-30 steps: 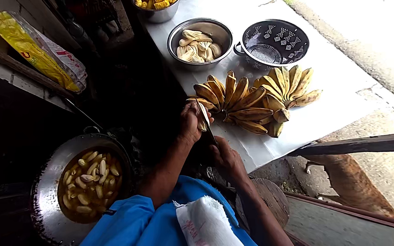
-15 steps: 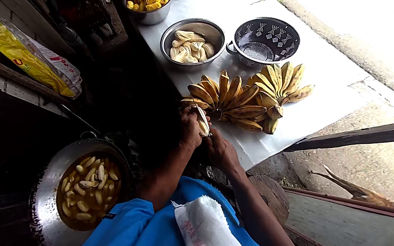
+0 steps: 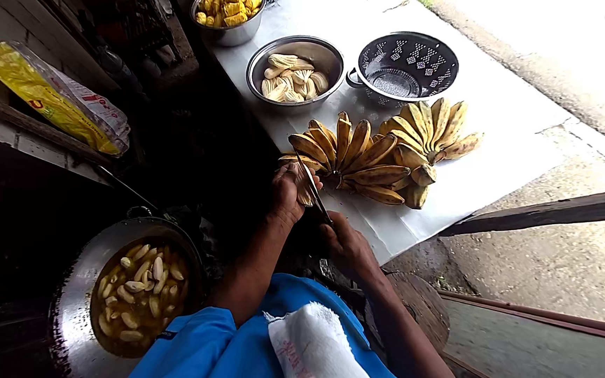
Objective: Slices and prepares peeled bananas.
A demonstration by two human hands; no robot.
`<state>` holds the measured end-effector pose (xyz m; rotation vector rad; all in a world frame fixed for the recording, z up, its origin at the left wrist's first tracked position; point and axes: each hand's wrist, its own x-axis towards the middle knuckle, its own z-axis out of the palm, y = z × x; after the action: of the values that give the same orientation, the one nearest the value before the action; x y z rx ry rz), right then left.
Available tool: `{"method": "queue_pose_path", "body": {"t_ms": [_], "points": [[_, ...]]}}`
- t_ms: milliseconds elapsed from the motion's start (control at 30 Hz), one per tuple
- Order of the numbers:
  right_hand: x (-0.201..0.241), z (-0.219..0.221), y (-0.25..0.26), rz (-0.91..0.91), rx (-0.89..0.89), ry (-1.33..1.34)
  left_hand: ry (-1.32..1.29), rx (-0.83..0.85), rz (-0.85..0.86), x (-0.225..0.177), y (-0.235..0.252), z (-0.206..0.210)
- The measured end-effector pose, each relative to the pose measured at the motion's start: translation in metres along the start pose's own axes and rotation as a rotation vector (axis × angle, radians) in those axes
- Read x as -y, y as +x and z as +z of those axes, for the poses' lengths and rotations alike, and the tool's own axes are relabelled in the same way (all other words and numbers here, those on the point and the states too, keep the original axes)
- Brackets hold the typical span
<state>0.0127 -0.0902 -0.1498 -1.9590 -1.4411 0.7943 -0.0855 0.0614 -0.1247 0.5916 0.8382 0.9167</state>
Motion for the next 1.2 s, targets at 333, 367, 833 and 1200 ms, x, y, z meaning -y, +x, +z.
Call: {"method": "queue_pose_path", "body": {"t_ms": [333,367,833,1200], "points": [[-0.004,0.005,0.027,0.093,0.037,-0.095,0.101,0.023,0.037,0.012,-0.017,0.004],[-0.005,0.004,0.031,0.088,0.039,-0.083,0.094,0.031,0.041,0.015,-0.016,0.003],[-0.019,-0.003,0.023,0.238,-0.336,1.282,0.534,0.269,0.140,0.028,-0.025,-0.008],[-0.057,-0.005,0.031,0.193,-0.448,0.849,0.326,0.209,-0.412,0.026,-0.007,-0.001]]}}
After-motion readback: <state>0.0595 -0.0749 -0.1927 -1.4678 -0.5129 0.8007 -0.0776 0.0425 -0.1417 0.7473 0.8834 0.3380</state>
